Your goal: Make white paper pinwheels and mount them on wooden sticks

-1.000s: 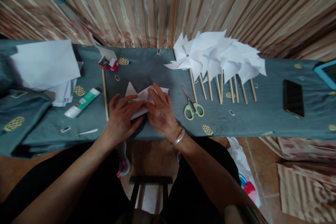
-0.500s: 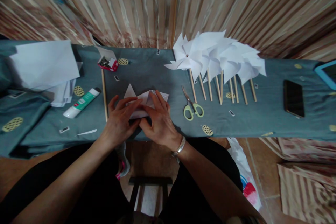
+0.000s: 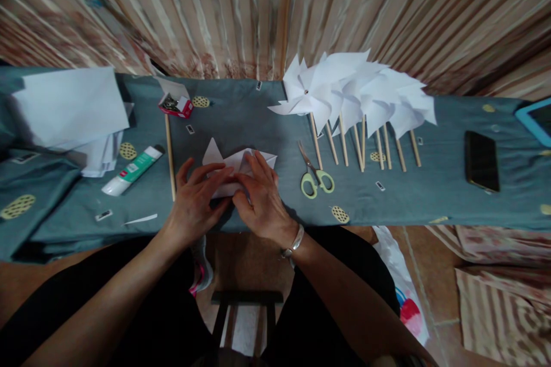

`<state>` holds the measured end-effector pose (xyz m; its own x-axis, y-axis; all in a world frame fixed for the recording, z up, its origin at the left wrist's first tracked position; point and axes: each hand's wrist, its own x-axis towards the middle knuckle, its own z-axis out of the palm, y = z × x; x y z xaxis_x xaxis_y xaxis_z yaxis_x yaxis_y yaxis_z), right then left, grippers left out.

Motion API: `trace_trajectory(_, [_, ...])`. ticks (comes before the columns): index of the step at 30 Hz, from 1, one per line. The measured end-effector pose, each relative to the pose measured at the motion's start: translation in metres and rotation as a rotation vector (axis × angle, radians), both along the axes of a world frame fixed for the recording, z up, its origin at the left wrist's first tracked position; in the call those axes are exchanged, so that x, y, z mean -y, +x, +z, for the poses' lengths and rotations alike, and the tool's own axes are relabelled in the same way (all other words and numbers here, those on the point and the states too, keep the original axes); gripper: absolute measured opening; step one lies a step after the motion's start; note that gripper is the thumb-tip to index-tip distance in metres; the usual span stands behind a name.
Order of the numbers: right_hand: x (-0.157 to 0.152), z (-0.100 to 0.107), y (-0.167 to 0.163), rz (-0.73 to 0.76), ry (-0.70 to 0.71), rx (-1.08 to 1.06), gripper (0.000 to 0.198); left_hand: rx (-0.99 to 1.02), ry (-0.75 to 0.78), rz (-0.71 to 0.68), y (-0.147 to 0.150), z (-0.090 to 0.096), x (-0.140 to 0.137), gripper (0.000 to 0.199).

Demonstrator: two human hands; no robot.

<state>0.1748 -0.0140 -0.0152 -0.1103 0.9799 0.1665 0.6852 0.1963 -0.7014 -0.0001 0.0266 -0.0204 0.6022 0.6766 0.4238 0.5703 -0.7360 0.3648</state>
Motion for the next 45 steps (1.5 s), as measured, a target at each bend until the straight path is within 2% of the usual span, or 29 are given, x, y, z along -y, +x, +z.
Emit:
trace_trajectory(7, [-0.002, -0.005, -0.003, -0.025, 0.016, -0.029, 0.031, -0.015, 0.013, -0.011, 0.000, -0.001, 0.000, 0.049])
trace_trajectory(11, [-0.007, 0.004, 0.009, -0.055, 0.091, -0.044, 0.026, -0.056, 0.005, -0.006, 0.000, 0.002, 0.000, 0.048])
trace_trajectory(14, [-0.012, 0.012, 0.035, -0.218, 0.150, -0.043, 0.028, -0.091, 0.017, -0.001, 0.001, 0.004, 0.001, 0.046])
trace_trajectory(16, [-0.014, 0.013, 0.052, -0.364, 0.131, 0.018, 0.025, -0.097, 0.034, -0.003, 0.001, 0.004, 0.002, 0.045])
trace_trajectory(18, [-0.014, 0.010, 0.062, -0.422, 0.119, 0.085, 0.021, -0.095, 0.036, -0.001, 0.002, 0.005, 0.003, 0.045])
trace_trajectory(21, [-0.013, 0.000, 0.063, -0.408, 0.147, 0.123, 0.017, -0.095, 0.026, 0.003, 0.002, 0.005, 0.005, 0.043])
trace_trajectory(25, [-0.013, -0.008, 0.054, -0.398, 0.140, 0.054, 0.016, -0.096, 0.022, -0.004, 0.000, 0.005, 0.007, 0.042])
trace_trajectory(36, [-0.019, -0.009, 0.048, -0.483, 0.066, -0.064, 0.010, -0.103, 0.013, -0.006, 0.000, 0.006, 0.008, 0.040])
trace_trajectory(45, [-0.021, -0.011, 0.049, -0.459, 0.080, -0.071, 0.008, -0.106, -0.004, -0.006, 0.000, 0.008, 0.009, 0.039])
